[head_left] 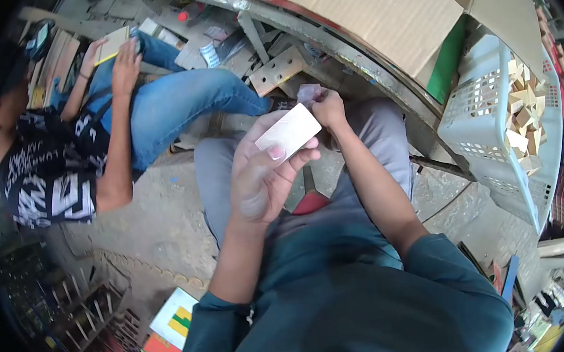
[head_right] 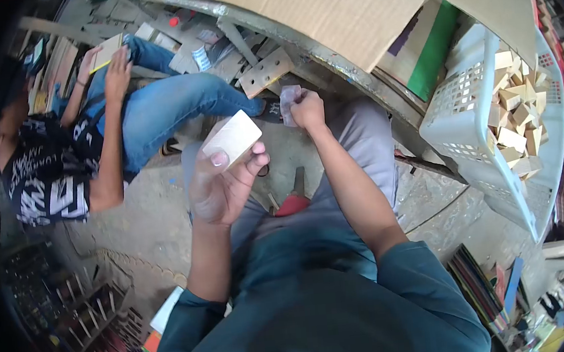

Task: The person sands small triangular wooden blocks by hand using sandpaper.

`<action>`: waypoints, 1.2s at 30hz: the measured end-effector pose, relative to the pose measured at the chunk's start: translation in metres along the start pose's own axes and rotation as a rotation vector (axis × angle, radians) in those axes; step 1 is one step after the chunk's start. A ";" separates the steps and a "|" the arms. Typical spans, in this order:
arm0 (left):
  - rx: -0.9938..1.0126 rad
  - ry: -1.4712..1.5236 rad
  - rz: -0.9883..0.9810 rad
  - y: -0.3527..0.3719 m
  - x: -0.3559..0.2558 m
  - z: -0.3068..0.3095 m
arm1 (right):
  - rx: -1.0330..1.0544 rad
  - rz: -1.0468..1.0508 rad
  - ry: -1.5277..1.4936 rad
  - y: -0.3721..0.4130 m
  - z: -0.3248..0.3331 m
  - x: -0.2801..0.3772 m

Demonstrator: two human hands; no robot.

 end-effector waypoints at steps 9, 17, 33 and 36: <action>-0.053 0.082 0.070 0.034 0.005 -0.013 | 0.120 0.053 -0.135 -0.001 -0.026 -0.011; -0.104 0.348 0.182 0.071 0.025 -0.037 | 0.173 0.080 -0.264 -0.002 -0.033 -0.007; -0.111 0.267 0.078 0.082 0.017 0.000 | 0.158 0.077 -0.338 -0.013 -0.027 0.012; -0.131 0.333 0.109 0.085 0.018 0.002 | 0.169 0.081 -0.296 -0.014 -0.029 0.013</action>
Point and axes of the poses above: each hand's wrist, its own y-axis away from the middle knuckle, its own z-axis out of the back of the hand, x = y × z, the point moved 6 cm from there along -y, towards the middle knuckle, and after that the axes turned 14 degrees about z, right-handed, at the moved point
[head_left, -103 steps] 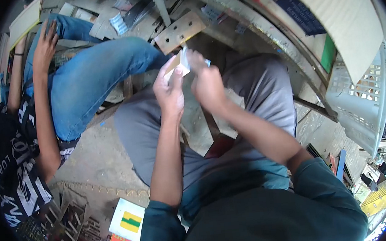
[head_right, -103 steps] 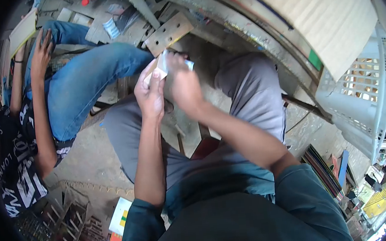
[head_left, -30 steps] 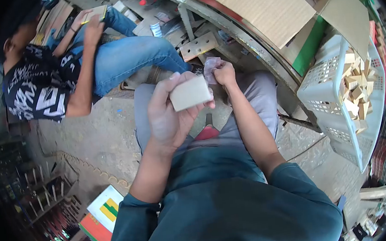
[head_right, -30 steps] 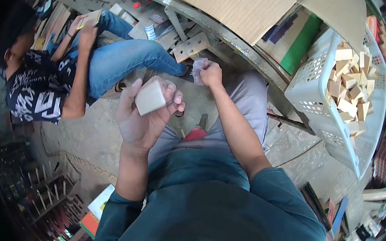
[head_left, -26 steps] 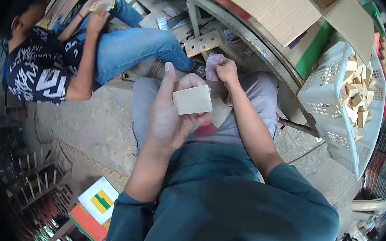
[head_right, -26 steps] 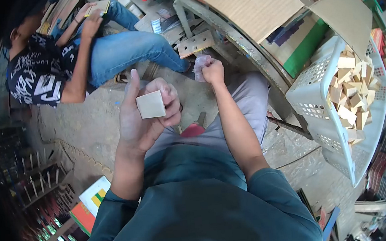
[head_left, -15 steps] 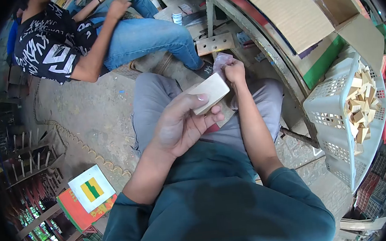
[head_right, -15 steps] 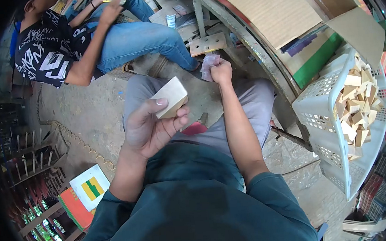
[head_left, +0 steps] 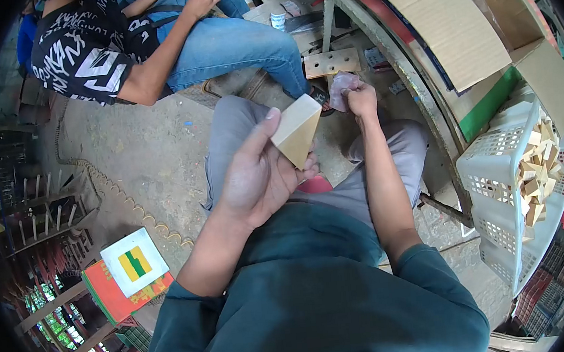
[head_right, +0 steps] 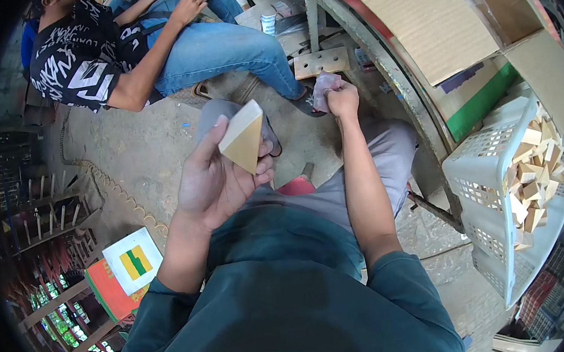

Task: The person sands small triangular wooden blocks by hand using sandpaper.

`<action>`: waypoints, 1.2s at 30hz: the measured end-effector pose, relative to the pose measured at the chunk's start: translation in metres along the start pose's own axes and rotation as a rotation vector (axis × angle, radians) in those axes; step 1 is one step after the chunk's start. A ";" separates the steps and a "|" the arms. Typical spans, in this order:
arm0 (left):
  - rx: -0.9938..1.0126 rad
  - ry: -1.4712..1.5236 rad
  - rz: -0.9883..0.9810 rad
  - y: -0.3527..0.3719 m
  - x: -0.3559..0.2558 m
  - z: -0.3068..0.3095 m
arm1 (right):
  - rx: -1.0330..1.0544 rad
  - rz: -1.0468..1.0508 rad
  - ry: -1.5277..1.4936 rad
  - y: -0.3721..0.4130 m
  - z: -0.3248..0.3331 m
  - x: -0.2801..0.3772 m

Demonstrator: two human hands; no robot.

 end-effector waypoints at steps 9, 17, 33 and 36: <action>-0.062 -0.093 0.019 0.010 0.002 -0.020 | -0.029 -0.020 -0.004 -0.002 0.010 0.005; -0.084 -0.332 -0.130 0.012 -0.009 -0.011 | -0.064 -0.022 0.009 -0.002 0.017 0.011; -0.206 -0.506 -0.268 0.003 -0.018 -0.022 | -0.054 -0.080 -0.013 -0.001 0.020 0.024; -0.290 -0.608 -0.277 0.005 -0.020 -0.021 | -0.058 -0.079 -0.021 -0.001 0.021 0.022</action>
Point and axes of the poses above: each hand's wrist, its own y-axis away from the middle knuckle, its own z-axis out of the back of the hand, x = y × z, the point moved 6 cm from there along -y, towards the middle knuckle, and after that the axes turned 14 degrees about z, right-handed, at the moved point
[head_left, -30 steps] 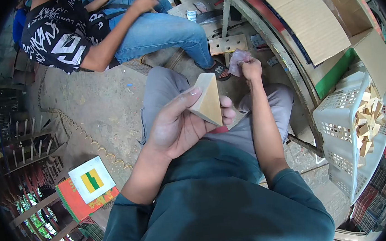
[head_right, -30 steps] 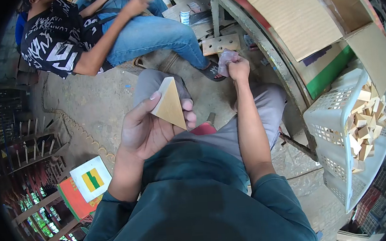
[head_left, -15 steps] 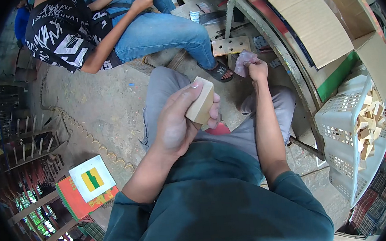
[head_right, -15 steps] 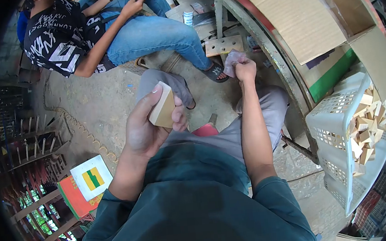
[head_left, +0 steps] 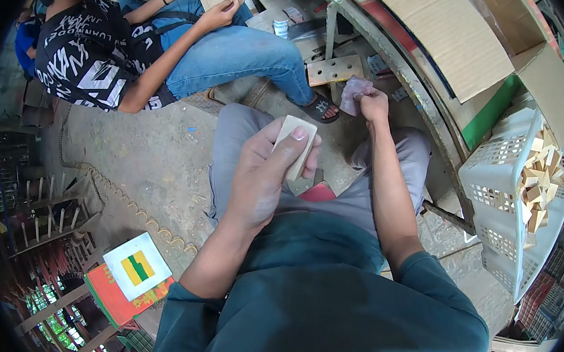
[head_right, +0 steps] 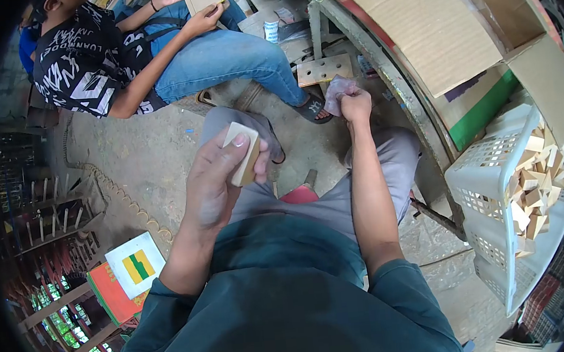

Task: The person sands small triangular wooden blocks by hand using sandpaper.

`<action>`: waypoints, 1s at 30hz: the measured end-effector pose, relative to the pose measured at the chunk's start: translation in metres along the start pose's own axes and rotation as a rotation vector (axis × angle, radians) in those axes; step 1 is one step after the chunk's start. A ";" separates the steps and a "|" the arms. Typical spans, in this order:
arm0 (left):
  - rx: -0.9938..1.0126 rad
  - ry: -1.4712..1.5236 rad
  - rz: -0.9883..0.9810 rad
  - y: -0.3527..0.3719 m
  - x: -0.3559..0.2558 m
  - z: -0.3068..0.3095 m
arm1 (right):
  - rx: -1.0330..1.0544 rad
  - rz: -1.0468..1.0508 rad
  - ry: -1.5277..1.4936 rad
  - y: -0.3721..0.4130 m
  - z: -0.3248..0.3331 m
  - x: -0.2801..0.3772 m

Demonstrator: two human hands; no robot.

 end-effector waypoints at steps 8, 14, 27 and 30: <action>0.011 0.185 0.016 -0.003 -0.002 0.005 | -0.003 0.018 -0.029 -0.007 0.000 -0.015; -0.015 0.072 -0.046 -0.001 -0.007 0.000 | 0.018 0.008 -0.012 -0.008 -0.002 -0.017; 0.113 0.394 -0.029 -0.015 -0.002 0.023 | 0.049 -0.003 -0.037 -0.002 -0.009 -0.011; 0.129 0.485 -0.025 -0.014 -0.003 0.019 | 0.171 0.011 -0.437 0.019 -0.035 0.021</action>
Point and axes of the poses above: each hand's wrist, its own y-axis away from the middle knuckle, its own z-axis out of the back of the hand, x = y × z, the point moved 6 cm from there along -y, towards the middle knuckle, and after that the axes turned 14 degrees about z, right-handed, at the moved point
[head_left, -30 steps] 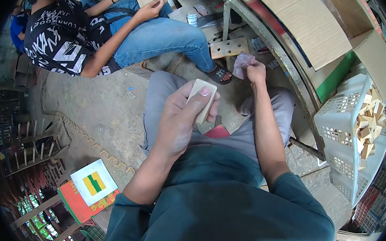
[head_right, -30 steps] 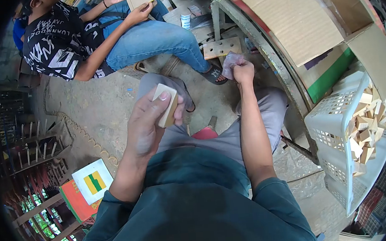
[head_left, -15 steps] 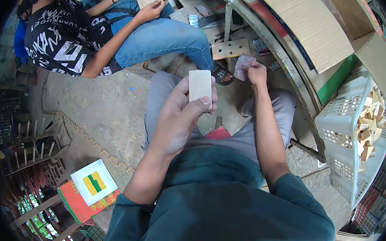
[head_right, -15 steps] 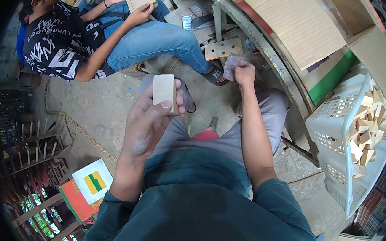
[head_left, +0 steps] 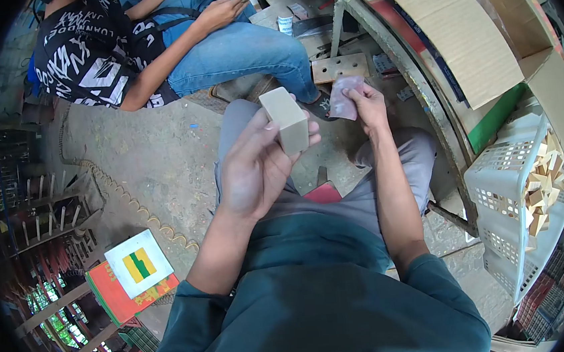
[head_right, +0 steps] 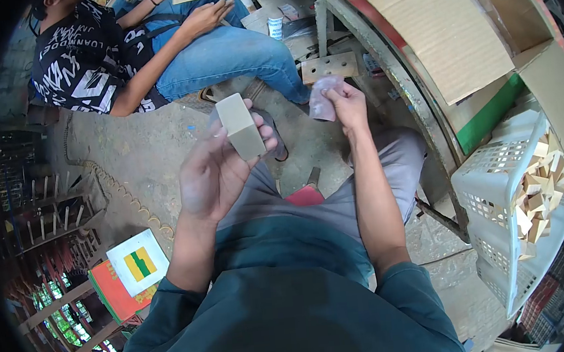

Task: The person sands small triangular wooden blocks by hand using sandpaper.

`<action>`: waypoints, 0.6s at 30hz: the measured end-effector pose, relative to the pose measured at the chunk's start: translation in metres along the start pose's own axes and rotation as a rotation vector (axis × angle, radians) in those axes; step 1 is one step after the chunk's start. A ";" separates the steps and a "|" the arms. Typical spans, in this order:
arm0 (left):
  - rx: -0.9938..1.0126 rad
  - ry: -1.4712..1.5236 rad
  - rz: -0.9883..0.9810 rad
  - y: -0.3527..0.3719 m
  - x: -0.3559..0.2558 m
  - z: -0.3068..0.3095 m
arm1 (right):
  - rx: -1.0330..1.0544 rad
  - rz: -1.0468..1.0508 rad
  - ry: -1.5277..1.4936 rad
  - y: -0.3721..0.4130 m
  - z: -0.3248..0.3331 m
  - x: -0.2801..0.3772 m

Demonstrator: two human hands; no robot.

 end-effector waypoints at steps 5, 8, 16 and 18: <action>-0.121 -0.232 -0.080 0.002 -0.001 0.012 | 0.104 0.784 0.383 0.074 -0.072 0.156; -0.181 -0.225 -0.093 -0.002 0.002 0.016 | 0.241 1.101 0.494 0.117 -0.100 0.188; -0.237 -0.351 -0.086 -0.008 0.003 0.025 | 0.194 1.179 0.671 0.113 -0.091 0.181; -0.284 -0.353 -0.115 -0.010 0.004 0.028 | 0.340 1.120 0.683 0.130 -0.106 0.196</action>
Point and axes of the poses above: each hand's wrist, its own y-axis away from the middle knuckle, its own z-axis out of the back of the hand, x = y × z, the point moved 6 cm from there along -y, towards the middle knuckle, and after that the axes turned 14 degrees about z, right-handed, at the moved point
